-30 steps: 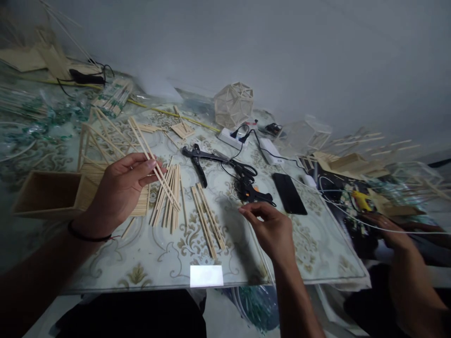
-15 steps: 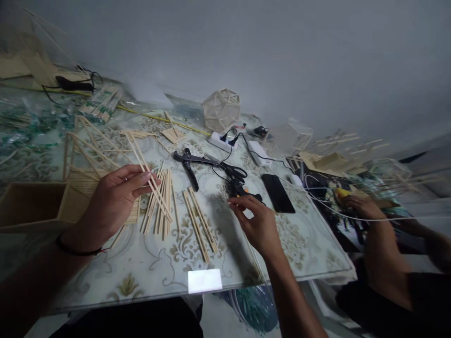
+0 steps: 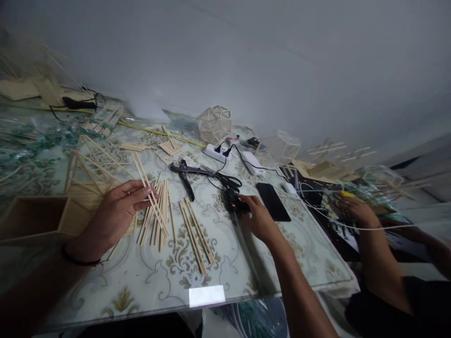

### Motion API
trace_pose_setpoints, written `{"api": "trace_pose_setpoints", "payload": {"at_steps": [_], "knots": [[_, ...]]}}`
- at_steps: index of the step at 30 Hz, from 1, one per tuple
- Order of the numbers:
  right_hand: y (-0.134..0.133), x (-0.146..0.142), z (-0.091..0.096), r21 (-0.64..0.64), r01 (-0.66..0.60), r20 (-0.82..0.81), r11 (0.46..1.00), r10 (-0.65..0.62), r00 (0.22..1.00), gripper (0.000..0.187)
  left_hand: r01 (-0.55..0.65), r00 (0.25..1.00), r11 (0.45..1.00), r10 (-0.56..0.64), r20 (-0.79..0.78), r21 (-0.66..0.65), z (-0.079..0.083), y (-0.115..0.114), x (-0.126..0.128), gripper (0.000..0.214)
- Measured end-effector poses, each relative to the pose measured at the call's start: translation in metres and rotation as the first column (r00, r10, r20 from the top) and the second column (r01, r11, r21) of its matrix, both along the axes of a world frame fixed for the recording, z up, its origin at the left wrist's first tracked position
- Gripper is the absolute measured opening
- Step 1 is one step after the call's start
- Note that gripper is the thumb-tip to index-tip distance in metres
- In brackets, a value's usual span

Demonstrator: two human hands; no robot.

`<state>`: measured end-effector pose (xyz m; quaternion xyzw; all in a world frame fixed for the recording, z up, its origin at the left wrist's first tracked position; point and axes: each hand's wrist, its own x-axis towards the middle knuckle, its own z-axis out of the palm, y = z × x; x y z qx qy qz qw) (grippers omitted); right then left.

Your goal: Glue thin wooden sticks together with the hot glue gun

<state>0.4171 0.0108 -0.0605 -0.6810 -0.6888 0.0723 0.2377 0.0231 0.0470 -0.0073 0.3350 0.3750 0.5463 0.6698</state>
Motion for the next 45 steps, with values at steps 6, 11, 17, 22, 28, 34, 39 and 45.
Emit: {"api": "trace_pose_setpoints", "payload": {"at_steps": [6,11,17,22,28,34,39,45], "knots": [[0.004,0.005,-0.006,0.058,0.059,-0.023,0.997,-0.058,0.998,0.033,0.044,0.997,0.999,-0.042,0.067,-0.026,0.001,0.0,0.0,0.023],[-0.005,-0.005,0.023,0.097,0.166,-0.123,0.981,-0.154,0.98,0.033,0.055,0.996,0.998,-0.052,0.079,-0.035,0.002,0.0,0.0,0.021],[-0.025,-0.046,0.064,0.014,0.13,-0.308,0.991,-0.12,0.944,0.046,0.083,0.991,0.996,-0.08,0.106,-0.022,0.004,0.001,-0.002,0.017],[-0.033,-0.09,0.066,-0.049,0.025,-0.538,0.998,-0.047,0.842,0.045,0.112,0.988,0.994,-0.109,0.112,-0.016,0.002,0.002,-0.002,0.018],[-0.034,-0.132,0.039,-0.143,-0.188,-0.808,0.972,-0.005,0.589,0.049,0.106,0.982,0.994,-0.102,0.156,-0.014,0.003,0.002,-0.002,0.019],[-0.033,-0.147,0.022,-0.192,-0.393,-0.803,0.899,0.086,0.589,0.051,0.075,0.98,0.997,-0.073,0.186,-0.003,0.006,0.0,-0.001,0.016],[-0.037,-0.154,0.017,-0.211,-0.429,-0.855,0.878,0.046,0.516,0.051,0.088,0.975,0.996,-0.09,0.202,0.017,0.005,-0.003,0.001,0.012],[-0.05,-0.157,0.007,-0.197,-0.324,-0.966,0.925,-0.126,0.227,0.059,0.091,0.972,0.995,-0.095,0.214,0.032,0.002,-0.002,-0.001,0.01]]}}
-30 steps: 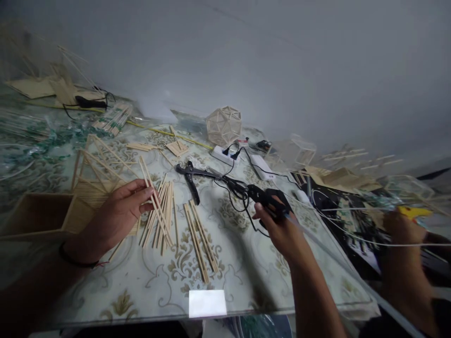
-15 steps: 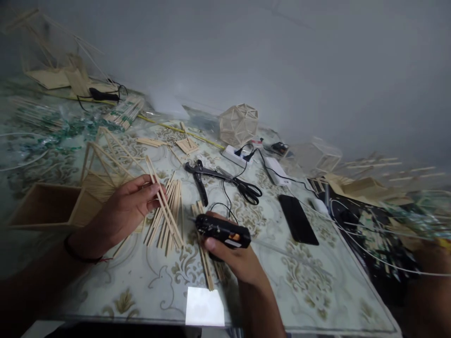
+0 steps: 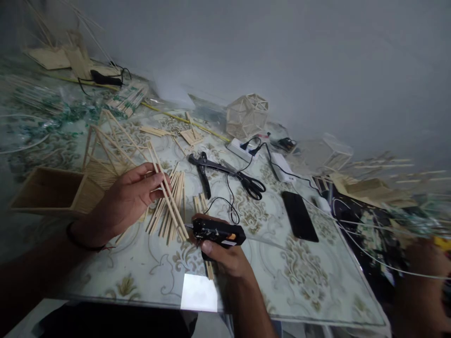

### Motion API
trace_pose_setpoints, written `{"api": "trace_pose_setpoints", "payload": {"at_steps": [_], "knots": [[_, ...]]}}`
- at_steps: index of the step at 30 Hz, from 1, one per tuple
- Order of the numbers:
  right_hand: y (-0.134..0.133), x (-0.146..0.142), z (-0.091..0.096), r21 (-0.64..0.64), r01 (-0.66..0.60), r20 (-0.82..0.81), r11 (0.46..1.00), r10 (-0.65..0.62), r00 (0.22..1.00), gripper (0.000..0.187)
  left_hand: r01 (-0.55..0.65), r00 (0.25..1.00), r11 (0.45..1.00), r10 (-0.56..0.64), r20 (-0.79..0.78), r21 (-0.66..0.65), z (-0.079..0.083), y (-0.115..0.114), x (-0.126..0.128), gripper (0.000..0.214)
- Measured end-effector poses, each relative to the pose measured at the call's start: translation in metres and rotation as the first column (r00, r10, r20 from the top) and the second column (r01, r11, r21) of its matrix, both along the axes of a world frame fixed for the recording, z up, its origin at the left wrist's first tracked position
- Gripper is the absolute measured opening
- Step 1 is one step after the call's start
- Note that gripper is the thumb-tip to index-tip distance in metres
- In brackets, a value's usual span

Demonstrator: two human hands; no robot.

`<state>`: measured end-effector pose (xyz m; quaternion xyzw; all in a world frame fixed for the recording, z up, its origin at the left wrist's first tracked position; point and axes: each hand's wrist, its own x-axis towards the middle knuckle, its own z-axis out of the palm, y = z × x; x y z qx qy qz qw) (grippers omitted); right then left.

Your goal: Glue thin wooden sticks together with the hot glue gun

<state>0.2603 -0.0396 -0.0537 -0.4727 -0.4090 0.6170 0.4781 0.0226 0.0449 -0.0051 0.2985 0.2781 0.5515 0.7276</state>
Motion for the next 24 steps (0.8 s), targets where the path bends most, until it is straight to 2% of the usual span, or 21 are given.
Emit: {"api": "trace_pose_setpoints", "payload": {"at_steps": [3,7,14,24], "knots": [[-0.0004,0.0003,-0.0043,-0.011,-0.013,-0.064,1.0,0.012,0.998,0.058,0.006,1.0,1.0,-0.006,0.01,0.013,-0.0016,0.0005,0.0001,0.008],[0.0024,-0.0003,-0.0061,0.005,-0.048,-0.071,0.999,0.048,0.996,0.061,0.012,1.0,1.0,-0.012,0.022,0.017,-0.0031,0.0011,0.0011,0.005],[-0.0015,-0.0017,-0.0046,-0.059,-0.044,-0.081,0.997,0.039,0.996,0.053,0.021,0.999,1.0,-0.022,0.04,0.021,-0.0035,0.0012,0.0009,0.006],[0.0033,0.0007,-0.0081,0.021,-0.104,-0.081,0.994,0.106,0.991,0.051,0.01,1.0,1.0,-0.01,0.021,0.028,-0.0031,0.0002,0.0,0.008]]}}
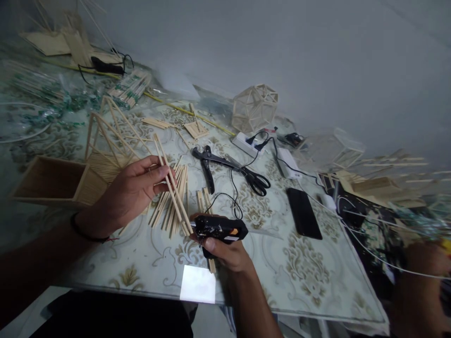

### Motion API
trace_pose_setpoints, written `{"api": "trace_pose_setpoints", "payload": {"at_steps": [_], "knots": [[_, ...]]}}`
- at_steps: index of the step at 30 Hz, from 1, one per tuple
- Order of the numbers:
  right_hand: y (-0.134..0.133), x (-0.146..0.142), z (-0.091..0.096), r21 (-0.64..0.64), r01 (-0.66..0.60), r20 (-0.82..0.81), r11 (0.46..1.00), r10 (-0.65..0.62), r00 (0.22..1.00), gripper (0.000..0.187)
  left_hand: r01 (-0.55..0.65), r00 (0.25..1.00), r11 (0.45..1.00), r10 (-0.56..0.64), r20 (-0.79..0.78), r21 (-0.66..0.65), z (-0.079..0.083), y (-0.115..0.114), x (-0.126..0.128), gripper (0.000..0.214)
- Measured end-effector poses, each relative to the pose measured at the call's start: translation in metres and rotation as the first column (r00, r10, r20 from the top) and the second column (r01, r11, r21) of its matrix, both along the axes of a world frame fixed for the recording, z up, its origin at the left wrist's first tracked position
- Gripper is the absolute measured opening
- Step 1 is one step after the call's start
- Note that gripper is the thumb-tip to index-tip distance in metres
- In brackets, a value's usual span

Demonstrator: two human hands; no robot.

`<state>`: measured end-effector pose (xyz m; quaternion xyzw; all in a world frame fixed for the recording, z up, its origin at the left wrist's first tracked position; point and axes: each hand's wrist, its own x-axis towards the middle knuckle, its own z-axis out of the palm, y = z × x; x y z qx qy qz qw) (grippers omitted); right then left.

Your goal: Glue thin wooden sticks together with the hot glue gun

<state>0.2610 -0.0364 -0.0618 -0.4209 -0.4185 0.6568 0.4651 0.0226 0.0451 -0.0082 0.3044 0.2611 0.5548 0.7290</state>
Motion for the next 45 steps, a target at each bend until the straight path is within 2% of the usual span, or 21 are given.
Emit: {"api": "trace_pose_setpoints", "payload": {"at_steps": [6,18,30,34,37,39,40,41,43,45], "knots": [[-0.001,0.0,0.002,-0.043,0.017,-0.001,0.999,-0.017,1.0,0.05,0.002,1.0,1.0,-0.002,-0.002,-0.005,0.001,0.003,0.0,0.007],[0.003,0.003,0.001,0.023,-0.035,-0.003,0.999,0.035,0.999,0.052,-0.008,1.0,1.0,0.008,-0.002,-0.005,0.0,0.004,-0.001,0.004],[0.004,0.0,0.008,-0.028,-0.015,0.035,0.999,0.016,0.999,0.054,-0.029,0.999,1.0,0.028,-0.037,-0.013,0.003,0.004,-0.002,0.013],[0.001,0.01,0.005,-0.066,0.007,0.099,0.998,0.0,0.995,0.057,-0.052,0.997,0.998,0.05,-0.063,-0.029,0.004,0.006,-0.002,0.014],[0.001,0.024,0.008,-0.023,0.044,0.205,0.999,-0.039,0.978,0.058,-0.07,0.995,0.997,0.068,-0.074,-0.029,0.004,0.007,-0.003,0.017],[0.006,0.036,0.017,0.06,0.068,0.364,0.996,-0.086,0.927,0.052,-0.075,0.994,0.997,0.072,-0.084,-0.029,0.003,0.008,-0.004,0.018],[0.009,0.043,0.023,0.111,0.071,0.477,0.991,-0.116,0.871,0.046,-0.076,0.993,0.997,0.073,-0.094,-0.028,0.003,0.008,-0.003,0.018],[0.012,0.052,0.028,0.161,0.06,0.603,0.985,-0.146,0.784,0.04,-0.081,0.991,0.996,0.077,-0.11,-0.025,0.003,0.008,-0.003,0.019],[0.018,0.071,0.035,0.242,-0.002,0.817,0.97,-0.203,0.54,0.032,-0.096,0.984,0.995,0.094,-0.155,-0.008,0.003,0.006,-0.002,0.02],[0.024,0.095,0.034,0.322,-0.08,0.911,0.943,-0.286,0.297,0.027,-0.113,0.97,0.993,0.117,-0.213,0.029,0.003,0.004,-0.002,0.023]]}}
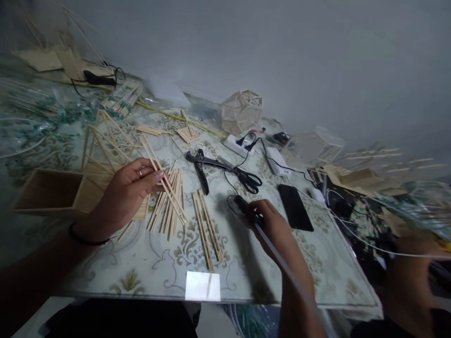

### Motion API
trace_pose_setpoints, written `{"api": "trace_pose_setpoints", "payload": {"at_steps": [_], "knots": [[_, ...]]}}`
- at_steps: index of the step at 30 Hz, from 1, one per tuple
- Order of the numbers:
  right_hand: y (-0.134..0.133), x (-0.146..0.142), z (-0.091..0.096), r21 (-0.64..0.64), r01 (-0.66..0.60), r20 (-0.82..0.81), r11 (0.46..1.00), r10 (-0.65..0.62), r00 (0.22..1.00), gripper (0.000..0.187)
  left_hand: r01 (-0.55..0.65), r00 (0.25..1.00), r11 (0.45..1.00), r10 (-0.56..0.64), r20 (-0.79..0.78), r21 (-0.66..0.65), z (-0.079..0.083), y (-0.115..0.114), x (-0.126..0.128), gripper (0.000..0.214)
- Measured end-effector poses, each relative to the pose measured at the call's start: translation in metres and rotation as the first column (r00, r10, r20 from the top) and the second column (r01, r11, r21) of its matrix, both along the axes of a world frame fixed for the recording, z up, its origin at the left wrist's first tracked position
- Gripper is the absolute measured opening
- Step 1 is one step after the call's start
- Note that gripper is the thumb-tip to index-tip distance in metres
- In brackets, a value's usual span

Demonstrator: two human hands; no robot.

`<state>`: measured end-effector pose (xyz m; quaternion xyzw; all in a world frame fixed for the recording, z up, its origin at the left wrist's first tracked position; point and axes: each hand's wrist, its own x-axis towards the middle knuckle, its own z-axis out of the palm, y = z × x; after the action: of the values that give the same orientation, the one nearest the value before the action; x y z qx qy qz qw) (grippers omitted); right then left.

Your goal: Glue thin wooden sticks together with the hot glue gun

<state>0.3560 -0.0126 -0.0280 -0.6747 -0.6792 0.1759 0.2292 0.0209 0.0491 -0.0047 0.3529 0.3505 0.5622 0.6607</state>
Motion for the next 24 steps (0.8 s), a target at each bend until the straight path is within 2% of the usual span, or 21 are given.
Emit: {"api": "trace_pose_setpoints", "payload": {"at_steps": [3,5,8,11,14,16,17,20,22,24], "knots": [[0.005,0.039,-0.018,0.134,-0.031,0.311,0.99,-0.013,0.95,0.018,-0.006,0.997,0.998,0.011,-0.077,0.063,0.001,-0.003,0.001,0.027],[0.007,0.062,-0.031,0.137,-0.044,0.446,0.99,-0.022,0.895,0.028,-0.006,0.995,0.997,0.014,-0.099,0.083,0.001,-0.003,0.002,0.028],[0.011,0.088,-0.034,0.087,-0.082,0.465,0.993,0.033,0.885,0.036,-0.01,0.994,0.998,0.017,-0.107,0.061,0.002,-0.004,0.003,0.031],[0.011,0.091,-0.009,0.11,-0.121,0.366,0.987,0.073,0.928,0.027,-0.005,0.995,1.0,0.006,-0.096,0.008,0.005,-0.005,0.005,0.033],[0.004,0.053,0.028,0.192,-0.04,0.215,0.981,-0.002,0.977,0.023,0.008,0.996,0.999,-0.011,-0.086,-0.032,0.008,-0.007,0.003,0.03],[-0.002,0.008,0.046,0.162,-0.059,-0.011,0.985,0.062,0.998,0.025,0.006,0.997,0.999,-0.009,-0.07,-0.043,0.007,-0.008,0.001,0.026],[-0.003,-0.016,0.051,0.137,-0.098,-0.134,0.986,0.117,0.984,0.026,0.011,0.998,0.999,-0.014,-0.06,-0.049,0.006,-0.009,-0.001,0.022],[-0.001,-0.077,0.05,0.079,-0.241,-0.446,0.967,0.251,0.859,0.034,-0.044,0.997,0.997,0.04,-0.059,-0.065,0.003,-0.009,-0.005,0.02],[0.006,-0.099,0.04,0.049,-0.262,-0.597,0.964,0.238,0.766,0.041,-0.067,0.996,0.995,0.063,-0.06,-0.069,0.001,-0.01,-0.008,0.021],[0.015,-0.107,0.029,0.023,-0.259,-0.689,0.966,0.203,0.695,0.041,-0.098,0.994,0.991,0.093,-0.051,-0.088,-0.001,-0.01,-0.01,0.02]]}}
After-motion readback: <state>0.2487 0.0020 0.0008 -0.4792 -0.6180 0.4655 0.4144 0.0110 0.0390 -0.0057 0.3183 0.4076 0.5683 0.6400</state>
